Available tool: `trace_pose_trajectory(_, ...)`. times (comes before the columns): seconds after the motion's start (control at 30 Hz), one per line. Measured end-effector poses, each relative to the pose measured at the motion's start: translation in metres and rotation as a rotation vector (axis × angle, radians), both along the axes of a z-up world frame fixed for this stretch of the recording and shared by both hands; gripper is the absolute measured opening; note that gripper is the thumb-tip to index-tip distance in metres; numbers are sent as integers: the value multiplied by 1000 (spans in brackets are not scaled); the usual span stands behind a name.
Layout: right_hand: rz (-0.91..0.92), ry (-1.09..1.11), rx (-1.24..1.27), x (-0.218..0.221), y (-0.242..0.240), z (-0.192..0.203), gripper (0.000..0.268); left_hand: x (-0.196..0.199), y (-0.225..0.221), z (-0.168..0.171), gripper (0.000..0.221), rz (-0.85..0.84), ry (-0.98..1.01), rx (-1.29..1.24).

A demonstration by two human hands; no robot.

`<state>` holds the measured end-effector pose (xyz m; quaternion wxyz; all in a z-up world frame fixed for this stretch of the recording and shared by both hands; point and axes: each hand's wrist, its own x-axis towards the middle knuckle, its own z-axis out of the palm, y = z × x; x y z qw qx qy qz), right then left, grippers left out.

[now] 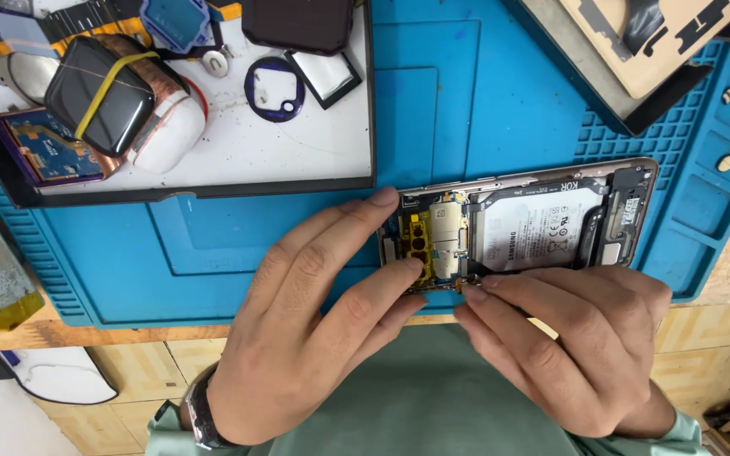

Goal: Installing a battery and connecting internal ribbon cables in a smartphone

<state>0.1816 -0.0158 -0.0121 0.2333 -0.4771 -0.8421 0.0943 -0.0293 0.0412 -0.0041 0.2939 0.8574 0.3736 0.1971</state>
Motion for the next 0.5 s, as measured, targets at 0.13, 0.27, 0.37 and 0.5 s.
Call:
trace_pose_trajectory(0.13,-29,-5,-30,-3,-6,-2,19,-1,0,-1,20,0,-3,-11)
trace_pose_trajectory(0.27,-33,12,-8,-4,-6,-5,16,-1,0,-1,20,-5,10,-15)
trace_pose_trajectory(0.37,-83,30,9,-9,-13,-8,17,0,0,-1,17,-1,6,-8)
trace_pose_trajectory(0.5,-350,-15,-25,-25,-37,-16,17,-1,-1,-1,16,11,13,-12)
